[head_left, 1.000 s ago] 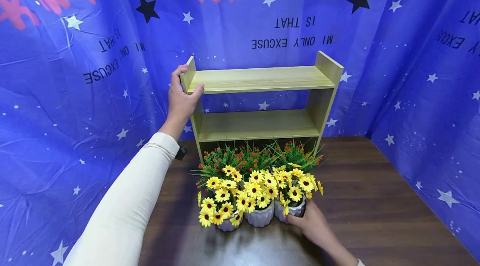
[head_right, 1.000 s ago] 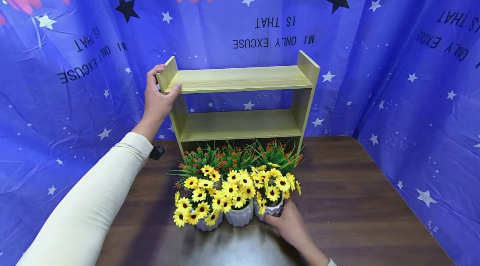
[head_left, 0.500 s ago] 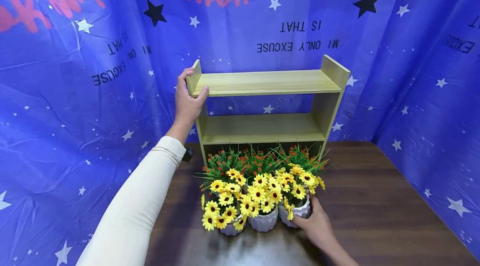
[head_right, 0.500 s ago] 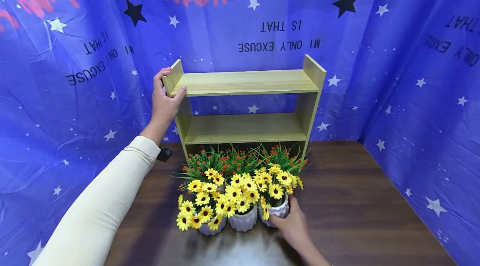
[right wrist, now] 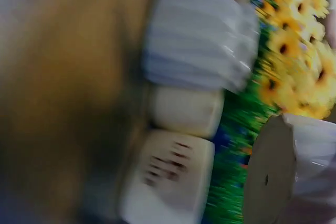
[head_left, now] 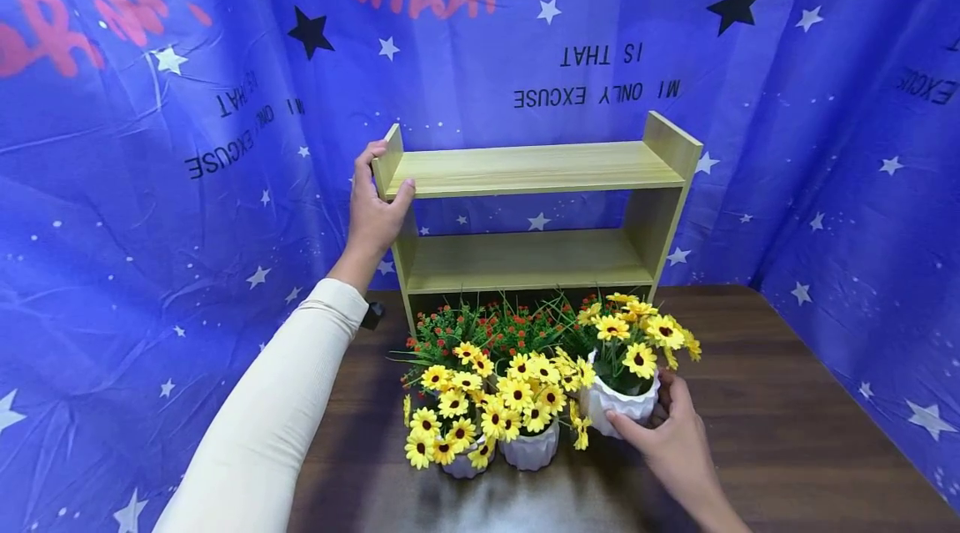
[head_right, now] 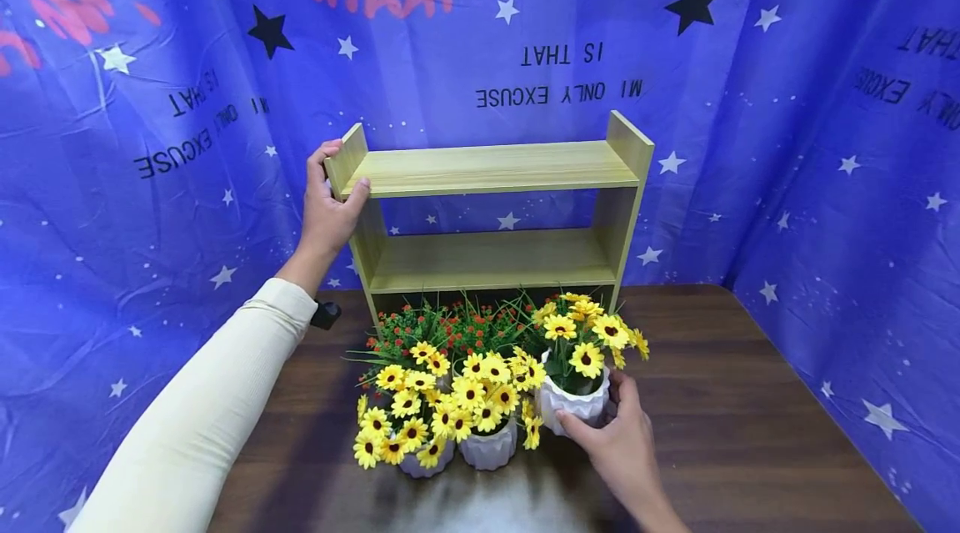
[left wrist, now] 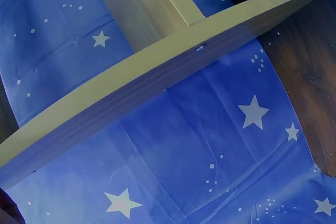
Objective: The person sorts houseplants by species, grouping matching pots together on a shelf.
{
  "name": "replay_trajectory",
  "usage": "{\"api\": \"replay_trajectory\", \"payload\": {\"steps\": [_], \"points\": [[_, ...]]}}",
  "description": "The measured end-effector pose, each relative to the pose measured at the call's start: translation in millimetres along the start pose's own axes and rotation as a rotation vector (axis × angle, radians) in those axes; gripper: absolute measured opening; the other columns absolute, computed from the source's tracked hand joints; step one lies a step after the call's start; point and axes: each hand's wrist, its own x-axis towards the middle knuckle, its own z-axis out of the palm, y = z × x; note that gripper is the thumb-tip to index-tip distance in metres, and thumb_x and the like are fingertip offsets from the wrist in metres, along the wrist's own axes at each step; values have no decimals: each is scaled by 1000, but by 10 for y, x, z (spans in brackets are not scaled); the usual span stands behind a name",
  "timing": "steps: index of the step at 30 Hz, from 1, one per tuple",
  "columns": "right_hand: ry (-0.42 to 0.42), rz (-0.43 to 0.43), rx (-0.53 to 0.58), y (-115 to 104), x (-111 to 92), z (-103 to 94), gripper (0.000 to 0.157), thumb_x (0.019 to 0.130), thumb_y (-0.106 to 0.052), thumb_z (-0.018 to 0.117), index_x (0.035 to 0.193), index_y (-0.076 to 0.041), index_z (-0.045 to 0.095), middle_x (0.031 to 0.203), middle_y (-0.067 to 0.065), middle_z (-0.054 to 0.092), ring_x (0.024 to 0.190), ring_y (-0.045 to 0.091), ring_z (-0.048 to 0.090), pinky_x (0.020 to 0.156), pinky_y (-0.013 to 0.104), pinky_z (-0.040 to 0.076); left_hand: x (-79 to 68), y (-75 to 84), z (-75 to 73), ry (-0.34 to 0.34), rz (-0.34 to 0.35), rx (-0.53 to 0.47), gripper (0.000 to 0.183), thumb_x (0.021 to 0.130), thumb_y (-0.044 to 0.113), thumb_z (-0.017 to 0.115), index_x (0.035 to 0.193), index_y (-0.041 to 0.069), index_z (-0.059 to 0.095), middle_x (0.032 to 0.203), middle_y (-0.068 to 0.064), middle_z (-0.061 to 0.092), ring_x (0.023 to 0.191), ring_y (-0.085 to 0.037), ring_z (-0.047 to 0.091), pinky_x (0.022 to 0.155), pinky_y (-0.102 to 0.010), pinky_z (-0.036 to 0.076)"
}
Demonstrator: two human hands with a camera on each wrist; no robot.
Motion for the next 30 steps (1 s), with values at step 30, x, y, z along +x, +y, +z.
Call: {"api": "replay_trajectory", "payload": {"steps": [30], "points": [[204, -369, 6, -1527, 1449, -619, 79, 77, -27, 85, 139, -6, 43, 123, 17, 65, 104, 18, 60, 72, 16, 44, -75, 356, -56, -5, -25, -39, 54, 85, -2, 69, 132, -7, 43, 148, -19, 43, 133, -36, 41, 108, -38, 32]]}}
